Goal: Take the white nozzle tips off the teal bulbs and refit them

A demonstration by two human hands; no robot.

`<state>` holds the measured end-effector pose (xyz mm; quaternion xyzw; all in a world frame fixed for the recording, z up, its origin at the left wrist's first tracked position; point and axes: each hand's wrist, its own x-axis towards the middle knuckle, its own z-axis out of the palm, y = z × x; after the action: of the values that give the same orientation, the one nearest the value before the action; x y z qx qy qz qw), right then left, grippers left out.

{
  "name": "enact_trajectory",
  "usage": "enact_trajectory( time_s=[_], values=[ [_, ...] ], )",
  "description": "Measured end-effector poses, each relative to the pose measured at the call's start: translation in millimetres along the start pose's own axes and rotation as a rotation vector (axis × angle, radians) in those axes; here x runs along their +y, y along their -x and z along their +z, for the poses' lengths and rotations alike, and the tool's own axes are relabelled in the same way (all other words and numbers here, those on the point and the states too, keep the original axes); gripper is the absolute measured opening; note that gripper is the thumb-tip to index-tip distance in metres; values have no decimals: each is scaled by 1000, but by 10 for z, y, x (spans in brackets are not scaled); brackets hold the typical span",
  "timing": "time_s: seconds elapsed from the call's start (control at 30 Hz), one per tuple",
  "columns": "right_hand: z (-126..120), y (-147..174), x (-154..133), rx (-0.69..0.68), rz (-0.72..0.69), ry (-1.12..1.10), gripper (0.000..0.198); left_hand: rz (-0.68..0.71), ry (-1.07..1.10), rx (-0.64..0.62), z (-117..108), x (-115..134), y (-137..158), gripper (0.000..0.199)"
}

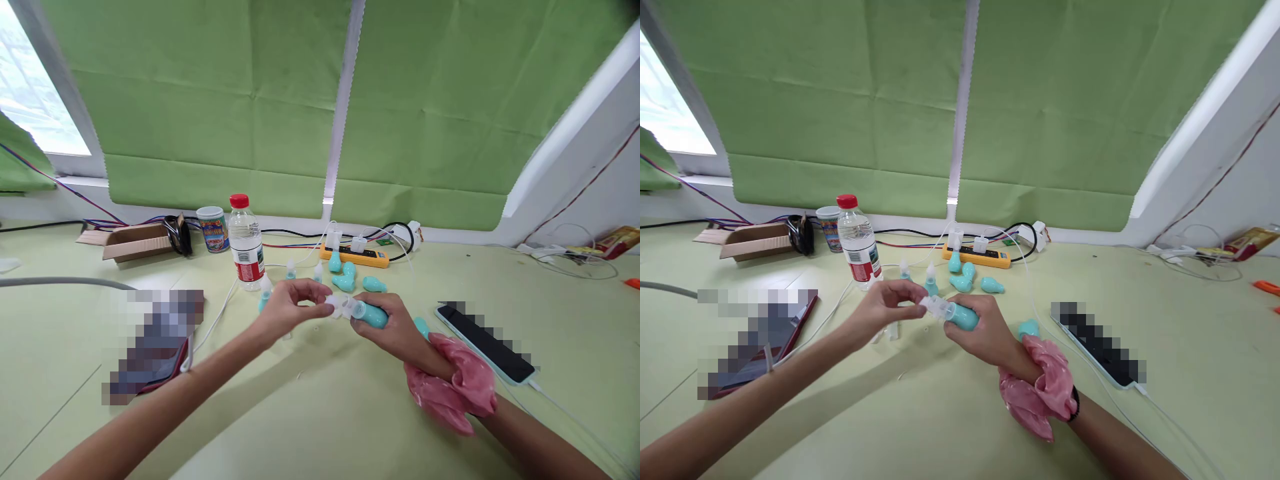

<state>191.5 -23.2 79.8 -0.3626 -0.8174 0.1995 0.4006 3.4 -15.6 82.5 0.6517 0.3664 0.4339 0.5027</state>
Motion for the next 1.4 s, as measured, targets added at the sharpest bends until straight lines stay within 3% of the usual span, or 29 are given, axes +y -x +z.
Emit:
enact_trajectory(
  time_s=[0.1, 0.2, 0.43, 0.67, 0.9, 1.23, 1.3, 1.4],
  values=[
    [-45, 12, -75, 26, -61, 92, 18, -40, 169, -157, -137, 241, 25, 22],
    [-54, 40, -142, 28, -116, 144, 18, -56, 163, -216, -170, 349, 72, 22],
    [-1, 116, -176, 85, -212, 343, 21, 42, -221, -99, -80, 360, 149, 21],
    [24, 173, -213, 79, -288, 496, 25, -58, 9, -114, -93, 323, 134, 24],
    [-17, 169, -274, -113, -78, 263, 23, 24, -197, -178, -111, 348, 156, 22],
    [29, 99, -244, -291, 324, -355, 23, -12, -45, -215, -99, 263, 140, 19],
    [58, 104, -234, -302, 333, -408, 24, -8, -94, -220, -94, 292, 151, 19],
    [63, 77, -221, -354, 226, -376, 23, 21, -234, -218, -87, 351, 169, 23]
  ],
)
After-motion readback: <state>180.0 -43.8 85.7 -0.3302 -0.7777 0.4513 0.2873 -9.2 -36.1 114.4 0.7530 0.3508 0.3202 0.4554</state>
